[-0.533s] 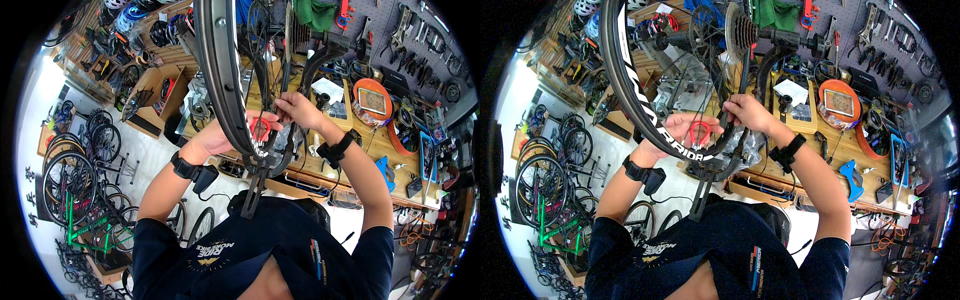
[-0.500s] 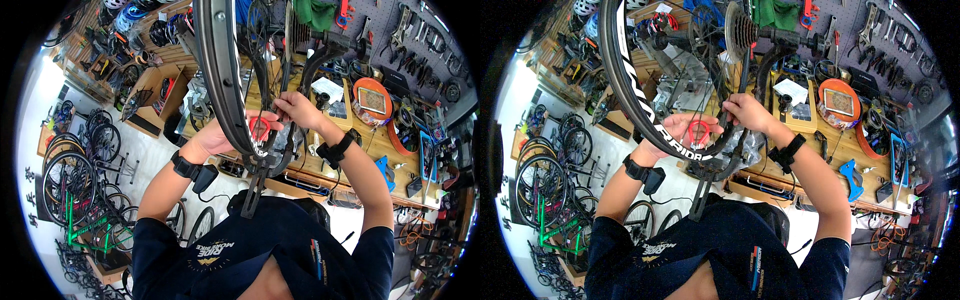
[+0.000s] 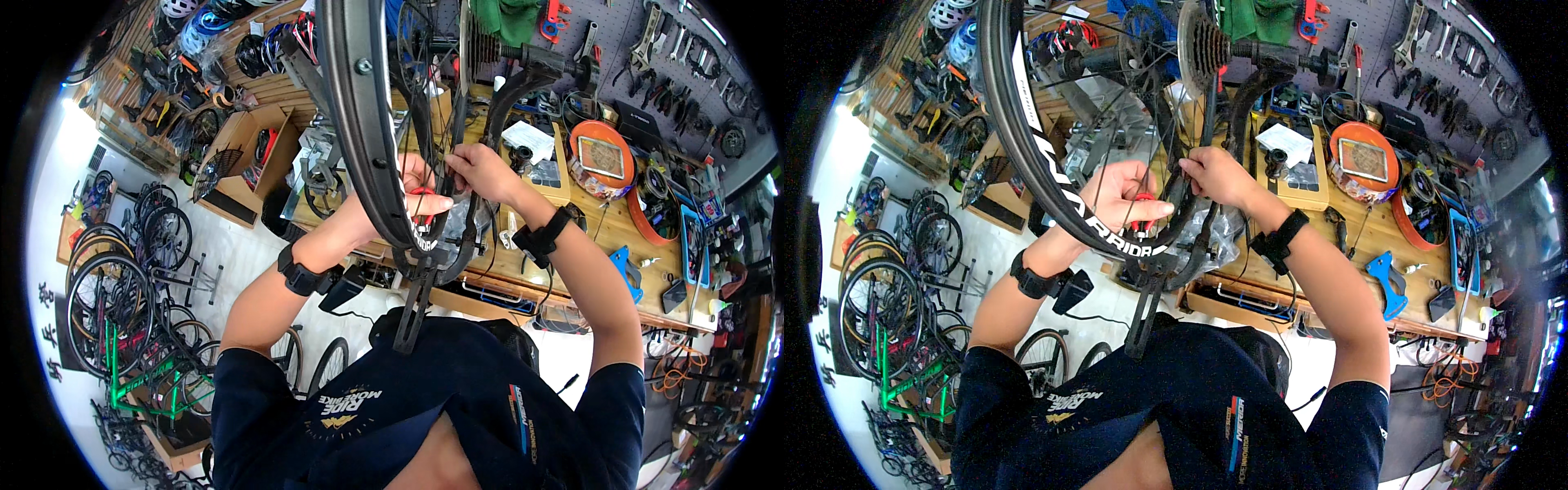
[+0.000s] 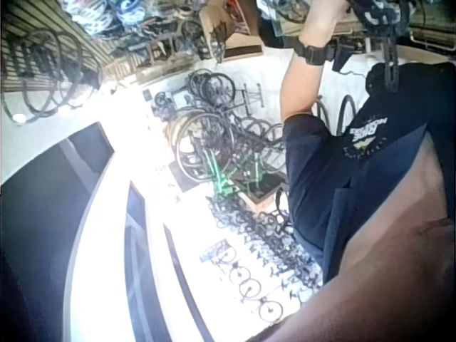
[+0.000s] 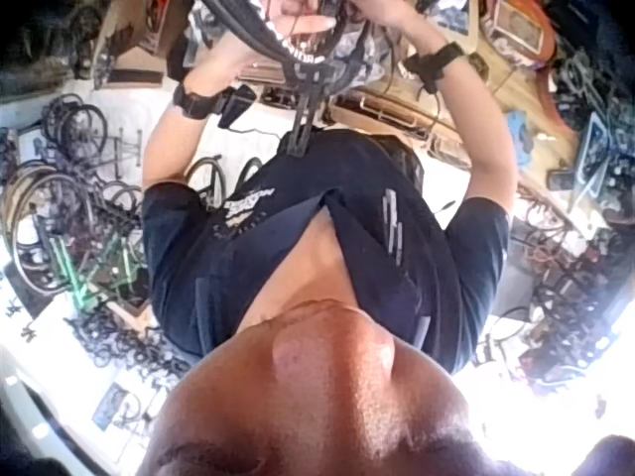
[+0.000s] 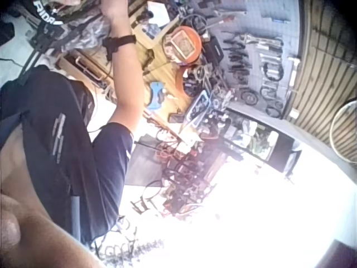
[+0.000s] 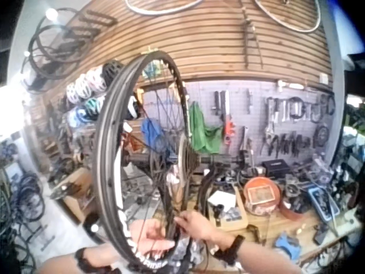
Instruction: The person adjusts the tension of bicycle spokes on a wheel mounted in a truing stand by hand and using a spoke wrench.
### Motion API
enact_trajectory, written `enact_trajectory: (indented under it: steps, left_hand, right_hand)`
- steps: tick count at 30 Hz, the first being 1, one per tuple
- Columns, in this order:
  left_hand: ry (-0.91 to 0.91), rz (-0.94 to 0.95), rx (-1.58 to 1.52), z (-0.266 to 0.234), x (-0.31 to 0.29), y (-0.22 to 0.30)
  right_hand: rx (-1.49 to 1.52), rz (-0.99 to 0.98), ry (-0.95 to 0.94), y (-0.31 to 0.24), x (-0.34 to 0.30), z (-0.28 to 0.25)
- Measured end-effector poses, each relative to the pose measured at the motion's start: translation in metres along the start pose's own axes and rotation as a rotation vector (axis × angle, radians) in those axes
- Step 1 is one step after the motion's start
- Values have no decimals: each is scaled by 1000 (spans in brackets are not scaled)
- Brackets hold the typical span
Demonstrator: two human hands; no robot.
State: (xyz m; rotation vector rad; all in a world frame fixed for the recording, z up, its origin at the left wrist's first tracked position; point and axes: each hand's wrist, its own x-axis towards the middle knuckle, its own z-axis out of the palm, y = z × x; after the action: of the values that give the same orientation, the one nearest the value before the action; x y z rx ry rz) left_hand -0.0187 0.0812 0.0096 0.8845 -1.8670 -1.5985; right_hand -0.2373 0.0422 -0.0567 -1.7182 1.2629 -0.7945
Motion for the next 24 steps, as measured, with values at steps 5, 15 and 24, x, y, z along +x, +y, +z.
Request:
enact_trajectory:
  steps: [5, 15, 24]
  left_hand:
    - [22, 10, 308, -5, -2, -4]
    - [-8, 140, 395, -6, -2, 2]
    - [-383, 71, -435, -18, -1, -22]
  right_hand:
    - [-80, -19, 47, 2, 0, 2]
    - [-128, -179, 62, 24, 11, 5]
    - [54, 90, 30, 20, 6, -1]
